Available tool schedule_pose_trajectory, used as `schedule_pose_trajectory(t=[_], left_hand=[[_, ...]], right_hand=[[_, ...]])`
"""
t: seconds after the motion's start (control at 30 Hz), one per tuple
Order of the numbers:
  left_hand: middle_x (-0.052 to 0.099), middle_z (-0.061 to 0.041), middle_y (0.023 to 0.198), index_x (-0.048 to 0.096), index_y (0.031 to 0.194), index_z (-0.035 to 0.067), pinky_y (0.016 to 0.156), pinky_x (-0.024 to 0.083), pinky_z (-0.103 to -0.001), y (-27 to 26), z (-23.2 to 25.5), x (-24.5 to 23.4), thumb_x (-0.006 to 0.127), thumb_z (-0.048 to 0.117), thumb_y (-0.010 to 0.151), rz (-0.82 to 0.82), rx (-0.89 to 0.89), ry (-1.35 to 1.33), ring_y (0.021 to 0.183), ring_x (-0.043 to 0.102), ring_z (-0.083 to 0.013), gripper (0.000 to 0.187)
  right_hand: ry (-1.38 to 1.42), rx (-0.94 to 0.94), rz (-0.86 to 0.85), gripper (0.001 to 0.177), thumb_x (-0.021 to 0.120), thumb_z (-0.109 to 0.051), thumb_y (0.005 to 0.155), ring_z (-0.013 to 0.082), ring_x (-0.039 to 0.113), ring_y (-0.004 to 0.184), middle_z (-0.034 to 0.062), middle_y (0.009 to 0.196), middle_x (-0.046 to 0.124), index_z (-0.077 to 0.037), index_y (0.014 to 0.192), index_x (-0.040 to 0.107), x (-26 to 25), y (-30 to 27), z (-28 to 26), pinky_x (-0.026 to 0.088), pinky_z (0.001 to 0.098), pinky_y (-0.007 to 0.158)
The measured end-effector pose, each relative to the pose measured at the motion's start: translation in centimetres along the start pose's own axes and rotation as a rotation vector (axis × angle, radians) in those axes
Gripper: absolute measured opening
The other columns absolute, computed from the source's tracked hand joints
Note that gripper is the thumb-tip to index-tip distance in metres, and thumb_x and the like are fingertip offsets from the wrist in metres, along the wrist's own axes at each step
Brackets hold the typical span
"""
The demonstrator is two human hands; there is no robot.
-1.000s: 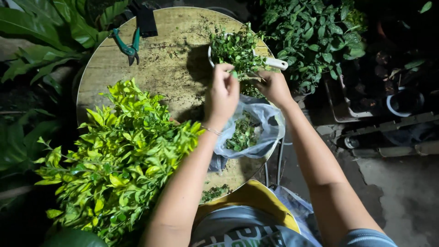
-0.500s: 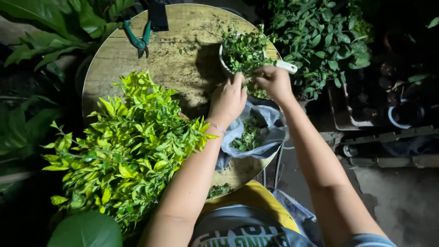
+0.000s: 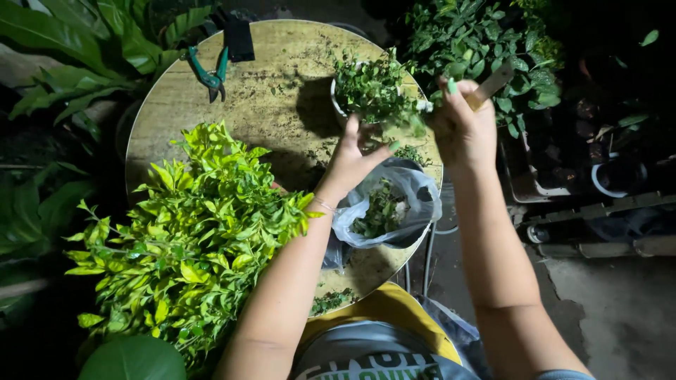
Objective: Pick and sort green leafy plants into a plastic bag at a workspace.
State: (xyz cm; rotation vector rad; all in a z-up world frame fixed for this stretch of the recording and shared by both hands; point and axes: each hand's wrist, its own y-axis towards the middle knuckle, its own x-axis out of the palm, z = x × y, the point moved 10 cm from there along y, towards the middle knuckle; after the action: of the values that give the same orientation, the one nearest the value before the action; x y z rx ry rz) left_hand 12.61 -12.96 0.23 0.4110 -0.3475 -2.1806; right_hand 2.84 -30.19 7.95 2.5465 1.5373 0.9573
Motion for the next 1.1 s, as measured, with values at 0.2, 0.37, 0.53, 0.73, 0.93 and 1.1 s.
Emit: schedule_pose_trajectory(t=[0.2, 0.37, 0.53, 0.73, 0.93, 1.1], left_hand=[[0.061, -0.008, 0.132, 0.043, 0.144, 0.010, 0.105, 0.052, -0.033, 0.4, 1.2, -0.2, 0.078, 0.002, 0.089, 0.012, -0.095, -0.793, 0.121, 0.063, -0.0168, 0.066], [0.073, -0.009, 0.119, 0.056, 0.134, 0.006, 0.091, 0.051, -0.028, 0.4, 0.5, -0.3, 0.067, 0.007, 0.103, 0.056, -0.194, -0.624, 0.107, 0.065, -0.0138, 0.033], [0.072, -0.006, 0.112, 0.063, 0.122, 0.004, 0.090, 0.055, -0.029, 0.5, -2.3, -0.4, 0.064, 0.015, 0.104, 0.129, -0.176, -0.599, 0.104, 0.068, -0.0148, 0.020], [0.073, -0.006, 0.114, 0.064, 0.122, 0.003, 0.085, 0.053, -0.029, 0.9, -3.6, -1.3, 0.051, 0.025, 0.112, 0.182, -0.212, -0.518, 0.103, 0.070, -0.0130, 0.027], [0.061, -0.006, 0.099, 0.053, 0.136, 0.003, 0.066, 0.046, -0.032, 0.2, -5.9, 0.0, 0.054, 0.025, 0.110, 0.125, -0.256, -0.579, 0.074, 0.055, -0.0134, 0.033], [0.063, 0.002, 0.091, 0.042, 0.143, 0.006, 0.064, 0.051, -0.027, -1.6, 3.2, -0.1, 0.051, 0.027, 0.109, -0.060, -0.293, -0.054, 0.071, 0.060, -0.0084, 0.040]], right_hand=[[0.082, 0.306, 0.361, 0.015, 0.078, -0.023, 0.089, 0.0099, 0.065, 0.072, -0.0035, 0.084, 0.068, -0.012, 0.093, 0.067, -2.8, -2.9, 5.5, 0.058, 0.0285, 0.071], [0.253, 0.277, 0.013, 0.029, 0.080, -0.018, 0.109, 0.0090, 0.044, 0.061, -0.0050, 0.077, 0.048, -0.016, 0.094, 0.055, -1.0, -4.3, 10.7, 0.039, 0.0255, 0.056], [0.160, 0.376, 0.121, 0.027, 0.071, -0.014, 0.091, 0.0090, 0.052, 0.065, 0.0002, 0.084, 0.062, -0.014, 0.118, 0.065, 4.6, -6.4, 9.7, 0.038, 0.0237, 0.057], [0.120, 0.165, 0.183, 0.019, 0.075, -0.009, 0.095, 0.0073, 0.045, 0.059, -0.0029, 0.074, 0.053, -0.007, 0.110, 0.064, 0.9, -7.7, 9.0, 0.037, 0.0236, 0.055], [-0.292, 0.133, 0.248, 0.007, 0.071, -0.003, 0.098, 0.0077, 0.052, 0.069, -0.0007, 0.082, 0.060, 0.001, 0.103, 0.068, -1.1, -11.5, 6.8, 0.041, 0.0230, 0.063], [-0.377, 0.052, 0.291, 0.019, 0.068, -0.004, 0.098, 0.0044, 0.047, 0.068, -0.0044, 0.080, 0.054, -0.001, 0.116, 0.070, -0.7, -11.9, 2.4, 0.036, 0.0208, 0.061]])
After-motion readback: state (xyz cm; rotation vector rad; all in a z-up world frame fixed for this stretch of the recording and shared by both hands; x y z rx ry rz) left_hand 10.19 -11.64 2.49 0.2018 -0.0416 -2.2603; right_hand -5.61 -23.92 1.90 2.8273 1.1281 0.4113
